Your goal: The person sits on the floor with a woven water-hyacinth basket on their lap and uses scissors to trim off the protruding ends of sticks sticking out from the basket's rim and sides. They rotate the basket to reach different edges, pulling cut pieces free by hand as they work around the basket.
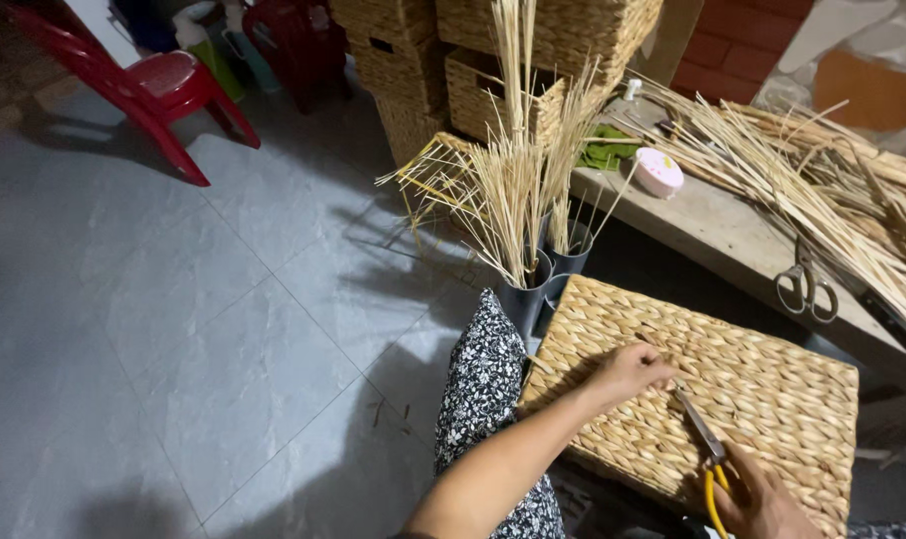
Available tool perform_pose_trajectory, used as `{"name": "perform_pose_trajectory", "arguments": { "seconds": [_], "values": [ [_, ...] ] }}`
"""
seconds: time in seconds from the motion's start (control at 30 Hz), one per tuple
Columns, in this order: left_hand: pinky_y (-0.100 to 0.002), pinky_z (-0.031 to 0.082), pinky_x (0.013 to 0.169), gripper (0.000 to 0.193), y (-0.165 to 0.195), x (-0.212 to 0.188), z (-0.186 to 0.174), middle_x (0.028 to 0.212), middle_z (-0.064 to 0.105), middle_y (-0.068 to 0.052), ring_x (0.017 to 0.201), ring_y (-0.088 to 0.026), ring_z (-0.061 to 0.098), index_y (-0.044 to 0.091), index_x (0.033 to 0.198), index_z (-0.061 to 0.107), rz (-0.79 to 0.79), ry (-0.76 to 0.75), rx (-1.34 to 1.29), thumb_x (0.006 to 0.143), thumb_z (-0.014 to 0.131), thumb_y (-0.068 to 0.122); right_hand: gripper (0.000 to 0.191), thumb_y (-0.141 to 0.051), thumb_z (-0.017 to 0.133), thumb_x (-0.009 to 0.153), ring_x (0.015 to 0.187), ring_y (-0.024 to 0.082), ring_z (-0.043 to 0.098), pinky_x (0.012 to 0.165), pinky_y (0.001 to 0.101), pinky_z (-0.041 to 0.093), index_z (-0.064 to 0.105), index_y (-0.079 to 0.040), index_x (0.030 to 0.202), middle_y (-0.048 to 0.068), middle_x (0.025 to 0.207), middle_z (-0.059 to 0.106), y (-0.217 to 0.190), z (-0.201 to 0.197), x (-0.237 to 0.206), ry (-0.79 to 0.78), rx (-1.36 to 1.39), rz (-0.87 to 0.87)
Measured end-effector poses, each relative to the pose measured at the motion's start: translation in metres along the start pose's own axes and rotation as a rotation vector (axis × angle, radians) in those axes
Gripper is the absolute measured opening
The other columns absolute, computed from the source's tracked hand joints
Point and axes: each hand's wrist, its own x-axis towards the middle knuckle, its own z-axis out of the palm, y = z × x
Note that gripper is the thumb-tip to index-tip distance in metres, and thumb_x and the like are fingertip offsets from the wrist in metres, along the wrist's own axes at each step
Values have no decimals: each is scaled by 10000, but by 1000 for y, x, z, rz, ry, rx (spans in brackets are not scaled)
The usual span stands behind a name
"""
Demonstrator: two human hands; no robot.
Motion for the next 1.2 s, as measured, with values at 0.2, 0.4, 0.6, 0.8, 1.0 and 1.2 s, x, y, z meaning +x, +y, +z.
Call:
{"name": "perform_pose_trajectory", "arguments": {
  "seconds": [0.2,0.4,0.6,0.8,1.0,1.2],
  "values": [
    [-225,474,571,308,-19,-29,-39,874,674,-86,721,-113,605,36,1206,578,0,236,-315,907,640,82,709,-226,808,745,437,156,632,483,297,489,594,-81,1405,91,673,684,-2,11,-9,149,275,68],
    [-207,497,568,190,-31,-53,-107,856,700,-6,688,-48,624,68,1148,680,44,620,-240,998,633,174,693,-239,832,728,456,159,602,439,274,452,611,-64,1361,78,717,740,-8,11,-9,196,262,18],
    [-263,531,636,206,-50,-77,-165,931,717,-61,757,-121,635,41,1156,702,131,896,-244,977,631,114,719,-209,827,743,495,153,676,512,284,514,594,-40,1402,94,775,734,-3,18,-17,190,264,71],
    [-534,392,1054,612,-53,-88,-166,1474,425,-195,1342,-405,429,162,1363,608,-12,1059,725,774,771,146,696,-190,813,765,544,156,673,553,287,514,590,-30,1405,99,812,727,13,7,-10,219,160,385],
    [-389,440,1168,519,-42,-62,-133,1543,501,-141,1412,-310,527,134,1441,550,284,885,384,935,657,181,672,-171,800,788,594,159,671,594,291,514,586,-20,1407,103,849,721,29,-24,2,341,139,586],
    [-452,400,1082,644,-36,-28,-98,1530,442,-221,1369,-376,471,88,1556,345,99,579,257,1022,560,376,649,-153,786,811,643,162,668,634,294,513,581,-10,1409,108,887,715,28,-40,7,389,160,616]
  ]
}}
